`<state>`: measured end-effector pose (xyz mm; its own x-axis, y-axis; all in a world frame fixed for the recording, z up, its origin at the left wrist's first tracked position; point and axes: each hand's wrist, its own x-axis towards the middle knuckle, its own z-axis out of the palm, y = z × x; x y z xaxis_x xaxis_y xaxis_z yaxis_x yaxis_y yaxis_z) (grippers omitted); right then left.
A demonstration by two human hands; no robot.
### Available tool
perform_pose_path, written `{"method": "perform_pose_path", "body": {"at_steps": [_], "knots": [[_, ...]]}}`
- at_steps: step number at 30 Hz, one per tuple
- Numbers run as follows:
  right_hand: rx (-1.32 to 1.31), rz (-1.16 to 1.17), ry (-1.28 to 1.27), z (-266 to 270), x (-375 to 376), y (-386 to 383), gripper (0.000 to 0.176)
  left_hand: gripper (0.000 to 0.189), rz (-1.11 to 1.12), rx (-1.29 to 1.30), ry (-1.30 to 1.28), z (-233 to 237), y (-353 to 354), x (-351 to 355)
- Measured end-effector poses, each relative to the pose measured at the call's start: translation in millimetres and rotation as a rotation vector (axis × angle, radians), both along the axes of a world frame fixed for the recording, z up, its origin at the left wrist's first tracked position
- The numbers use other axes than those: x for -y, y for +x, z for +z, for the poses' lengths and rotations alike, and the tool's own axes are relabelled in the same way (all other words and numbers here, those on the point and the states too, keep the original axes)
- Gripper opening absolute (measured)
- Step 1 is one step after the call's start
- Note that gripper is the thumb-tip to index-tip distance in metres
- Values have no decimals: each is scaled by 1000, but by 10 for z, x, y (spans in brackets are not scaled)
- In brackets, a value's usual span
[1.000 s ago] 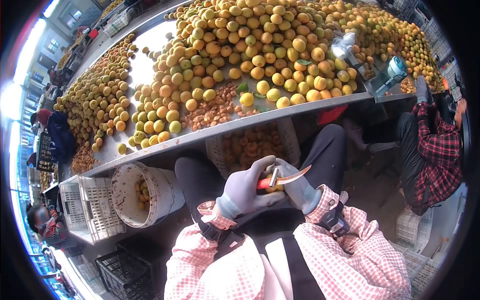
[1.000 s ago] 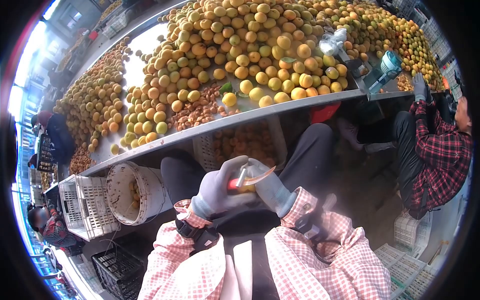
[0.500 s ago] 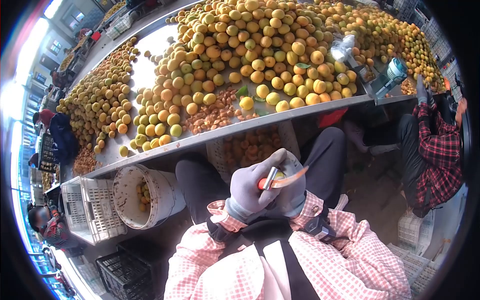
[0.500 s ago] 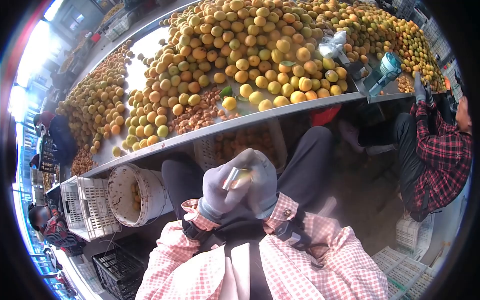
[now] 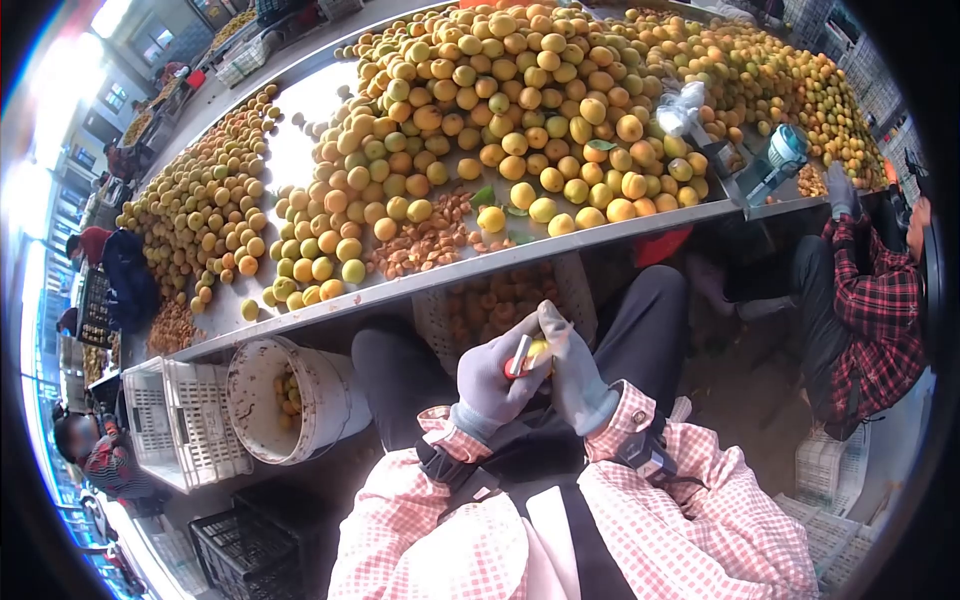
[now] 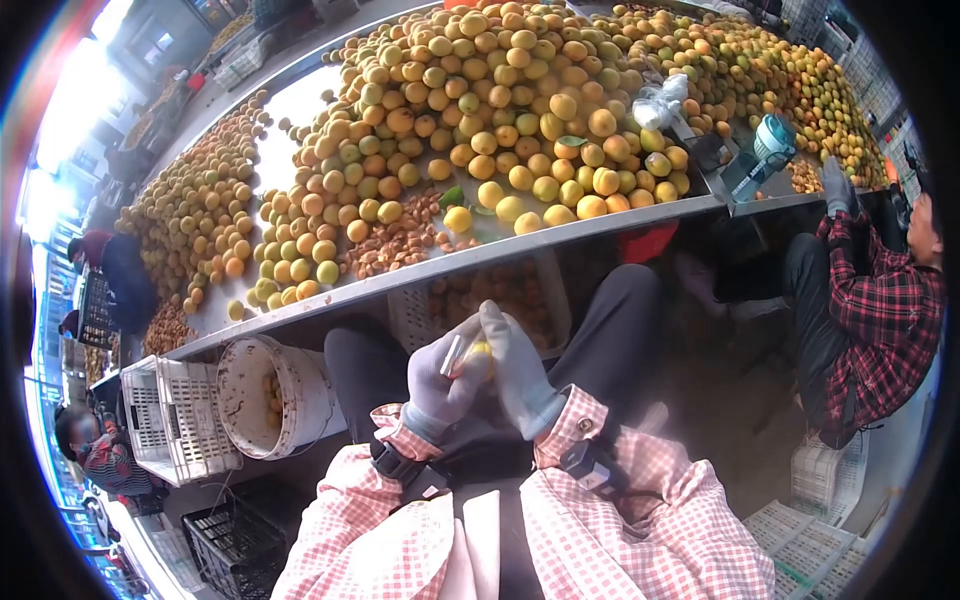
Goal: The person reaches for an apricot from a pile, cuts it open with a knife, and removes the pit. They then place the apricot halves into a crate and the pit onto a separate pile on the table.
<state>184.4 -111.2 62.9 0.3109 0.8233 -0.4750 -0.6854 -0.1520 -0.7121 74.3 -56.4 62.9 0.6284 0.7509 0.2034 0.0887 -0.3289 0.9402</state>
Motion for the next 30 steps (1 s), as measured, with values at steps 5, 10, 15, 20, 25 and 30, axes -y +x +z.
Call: {"method": "perform_pose_path", "body": {"at_steps": [5, 10, 15, 20, 25, 30], "knots": [[406, -270, 296, 253, -11, -99, 36, 35, -24, 149, -75, 146, 122, 56], [714, -233, 635, 304, -129, -13, 38, 33, 157, 266, -431, 250, 105, 196], [1610, -92, 805, 96, -270, 304, 24, 35, 258, 404, -945, 100, 216, 108], [561, -111, 390, -95, -336, 134, 27, 41, 123, 377, -1496, 8, 135, 47], [295, 21, 427, -248, -218, 421, 44, 51, 96, 404, -1443, -107, -52, -87], [-168, 112, -121, -317, -99, 442, 57, 57, 118, 41, -1065, -191, -129, -248]]}}
